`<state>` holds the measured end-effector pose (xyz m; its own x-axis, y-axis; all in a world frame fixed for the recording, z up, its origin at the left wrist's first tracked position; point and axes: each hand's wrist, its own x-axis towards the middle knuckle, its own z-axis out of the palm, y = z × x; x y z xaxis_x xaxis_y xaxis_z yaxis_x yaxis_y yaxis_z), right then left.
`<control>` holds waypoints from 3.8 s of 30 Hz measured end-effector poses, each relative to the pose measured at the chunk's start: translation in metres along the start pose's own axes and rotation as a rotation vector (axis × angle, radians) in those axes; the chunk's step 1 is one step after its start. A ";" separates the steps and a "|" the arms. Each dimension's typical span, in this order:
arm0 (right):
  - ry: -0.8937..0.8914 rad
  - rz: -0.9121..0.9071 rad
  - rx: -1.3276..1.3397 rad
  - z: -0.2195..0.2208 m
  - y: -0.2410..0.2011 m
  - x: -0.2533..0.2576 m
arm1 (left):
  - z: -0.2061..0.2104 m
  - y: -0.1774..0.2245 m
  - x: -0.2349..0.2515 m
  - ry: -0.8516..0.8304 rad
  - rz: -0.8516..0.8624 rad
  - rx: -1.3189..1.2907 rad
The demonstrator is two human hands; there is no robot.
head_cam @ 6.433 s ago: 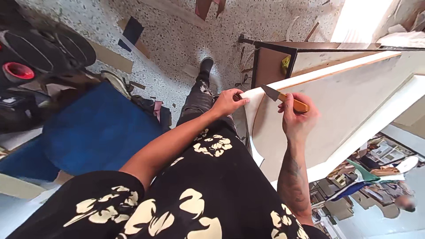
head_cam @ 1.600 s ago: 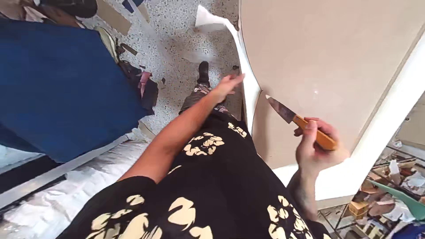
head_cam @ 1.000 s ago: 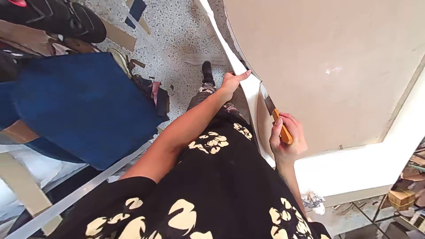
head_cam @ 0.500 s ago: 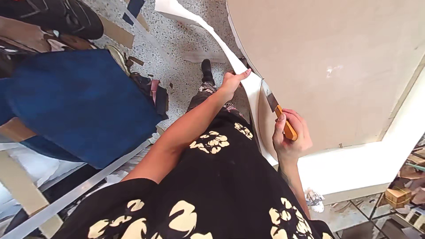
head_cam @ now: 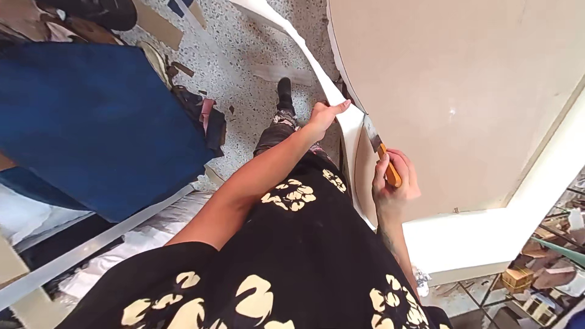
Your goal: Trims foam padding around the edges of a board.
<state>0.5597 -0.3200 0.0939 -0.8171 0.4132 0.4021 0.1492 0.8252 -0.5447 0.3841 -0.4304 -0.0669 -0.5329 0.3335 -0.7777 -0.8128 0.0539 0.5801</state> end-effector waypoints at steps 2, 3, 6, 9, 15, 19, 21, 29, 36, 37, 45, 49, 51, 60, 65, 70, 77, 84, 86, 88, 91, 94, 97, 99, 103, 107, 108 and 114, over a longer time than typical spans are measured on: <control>-0.011 0.006 -0.031 0.000 -0.002 0.003 | 0.002 0.002 0.001 0.005 -0.004 0.001; -0.019 0.007 -0.037 -0.001 -0.006 0.008 | 0.002 0.004 0.003 0.017 0.001 0.007; -0.032 0.020 -0.062 -0.001 -0.008 0.012 | 0.001 0.002 0.000 0.019 0.006 0.025; -0.029 0.028 -0.077 0.004 -0.004 0.019 | 0.003 0.005 -0.001 0.007 0.019 0.021; -0.069 0.045 -0.127 0.013 0.002 0.041 | 0.001 0.003 -0.001 0.045 0.005 0.017; -0.225 0.095 -0.171 0.031 0.012 0.052 | -0.001 -0.001 -0.001 0.039 0.005 0.006; -0.250 0.108 -0.186 0.038 0.018 0.062 | 0.001 0.000 0.001 0.036 0.006 -0.002; -0.290 0.142 -0.211 0.051 0.025 0.063 | -0.004 0.008 0.007 0.070 0.020 0.052; -0.347 0.137 -0.227 0.047 0.023 0.051 | -0.010 0.007 0.003 0.121 -0.036 0.041; -0.332 0.133 -0.214 0.040 0.016 0.058 | -0.014 0.009 0.004 0.129 -0.045 0.036; -0.437 0.158 -0.143 0.017 0.001 0.046 | -0.034 0.012 0.008 0.127 -0.115 0.003; -0.488 0.136 -0.141 0.025 0.020 0.014 | -0.037 0.005 0.004 0.156 -0.093 0.028; -0.510 0.124 -0.154 0.018 0.013 0.016 | -0.043 0.003 0.001 0.203 -0.086 0.039; -0.580 0.037 -0.156 -0.015 0.001 -0.013 | -0.077 -0.015 -0.017 0.327 -0.028 -0.053; -0.610 -0.005 -0.183 -0.013 0.021 -0.061 | -0.098 -0.039 -0.032 0.350 -0.003 -0.106; -0.604 -0.079 -0.132 -0.049 0.011 -0.082 | -0.130 -0.059 -0.060 0.419 0.012 -0.106; -0.648 -0.155 -0.115 -0.087 0.012 -0.105 | -0.167 -0.094 -0.118 0.555 0.022 -0.165; -0.729 -0.209 -0.118 -0.114 0.016 -0.123 | -0.197 -0.125 -0.159 0.596 0.006 -0.201; -0.746 -0.199 -0.101 -0.103 0.027 -0.135 | -0.206 -0.125 -0.162 0.600 0.014 -0.197; -0.779 -0.197 -0.095 -0.094 0.045 -0.154 | -0.213 -0.135 -0.171 0.620 0.008 -0.179; -0.790 -0.234 -0.075 -0.128 0.032 -0.146 | -0.226 -0.143 -0.196 0.644 0.018 -0.177; -0.798 -0.241 -0.047 -0.139 0.047 -0.163 | -0.228 -0.161 -0.217 0.692 0.040 -0.207; -0.817 -0.264 -0.092 -0.131 0.068 -0.193 | -0.232 -0.180 -0.238 0.723 0.037 -0.256; -0.799 -0.284 -0.110 -0.155 0.053 -0.190 | -0.239 -0.186 -0.255 0.764 0.045 -0.262; -0.779 -0.284 -0.107 -0.163 0.067 -0.216 | -0.239 -0.204 -0.277 0.808 0.055 -0.282; -0.768 -0.286 0.024 -0.158 0.077 -0.210 | -0.245 -0.211 -0.291 0.792 0.127 -0.331; -0.758 -0.277 0.074 -0.163 0.076 -0.206 | -0.243 -0.209 -0.292 0.779 0.151 -0.330; -0.450 -0.281 0.470 -0.241 0.033 -0.151 | -0.222 -0.183 -0.276 0.729 0.276 -0.446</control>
<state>0.8223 -0.2629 0.1923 -0.9553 -0.0738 0.2863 -0.2744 0.5819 -0.7656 0.6276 -0.7412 -0.0119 -0.6167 -0.4078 -0.6733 -0.5685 -0.3610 0.7393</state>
